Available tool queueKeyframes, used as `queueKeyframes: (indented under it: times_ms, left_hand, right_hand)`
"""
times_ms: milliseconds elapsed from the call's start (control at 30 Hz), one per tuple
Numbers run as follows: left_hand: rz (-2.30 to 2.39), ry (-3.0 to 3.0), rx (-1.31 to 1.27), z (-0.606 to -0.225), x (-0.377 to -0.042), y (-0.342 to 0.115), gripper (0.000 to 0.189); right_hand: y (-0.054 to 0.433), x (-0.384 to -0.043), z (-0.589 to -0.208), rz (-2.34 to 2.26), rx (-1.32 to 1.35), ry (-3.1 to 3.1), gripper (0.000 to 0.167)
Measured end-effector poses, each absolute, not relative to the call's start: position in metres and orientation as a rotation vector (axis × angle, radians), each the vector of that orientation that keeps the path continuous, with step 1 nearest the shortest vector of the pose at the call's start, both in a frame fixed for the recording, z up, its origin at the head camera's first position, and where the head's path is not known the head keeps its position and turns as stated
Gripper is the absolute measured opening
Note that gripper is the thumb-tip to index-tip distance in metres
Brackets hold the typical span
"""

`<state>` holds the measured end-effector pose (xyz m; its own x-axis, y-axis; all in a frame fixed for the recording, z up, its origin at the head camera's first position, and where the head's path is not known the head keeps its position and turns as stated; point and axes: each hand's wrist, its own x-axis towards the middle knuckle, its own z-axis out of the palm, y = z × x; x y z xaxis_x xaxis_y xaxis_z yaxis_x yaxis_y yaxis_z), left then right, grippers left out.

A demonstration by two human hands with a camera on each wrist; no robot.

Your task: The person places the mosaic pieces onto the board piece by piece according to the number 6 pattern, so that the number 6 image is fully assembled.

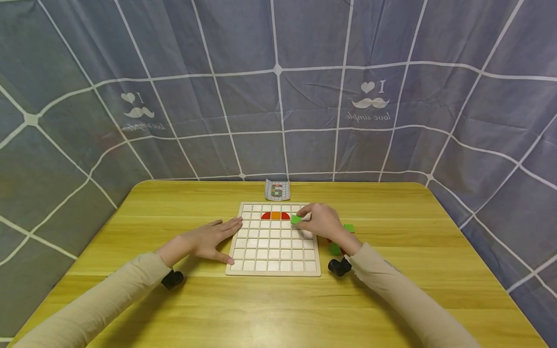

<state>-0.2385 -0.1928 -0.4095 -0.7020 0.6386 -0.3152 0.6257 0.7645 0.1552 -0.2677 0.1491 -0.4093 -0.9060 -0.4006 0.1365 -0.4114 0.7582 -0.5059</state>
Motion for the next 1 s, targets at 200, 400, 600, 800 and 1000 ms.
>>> queueKeyframes:
  times_ms: [200,400,600,800,1000]
  left_hand:
    - [0.04,2.61,0.967,-0.41,-0.239,-0.193,0.104]
    - [0.038,2.601,0.968,-0.409,-0.239,-0.192,0.104]
    - [0.039,2.6,0.967,-0.409,-0.24,-0.192,0.105]
    - [0.032,2.607,0.961,-0.411,-0.24,-0.193,0.105]
    - [0.028,2.608,0.966,-0.41,-0.24,-0.193,0.106]
  right_hand:
    - [0.132,-0.269,-0.408,0.845,0.695,-2.923,0.028]
    - [0.116,-0.272,-0.405,0.855,0.712,-2.942,0.025]
    - [0.102,-0.277,-0.404,0.843,0.725,-2.971,0.025]
    - [0.089,-0.28,-0.402,0.824,0.714,-2.996,0.026]
    - [0.081,-0.283,-0.405,0.857,0.783,-2.999,0.024]
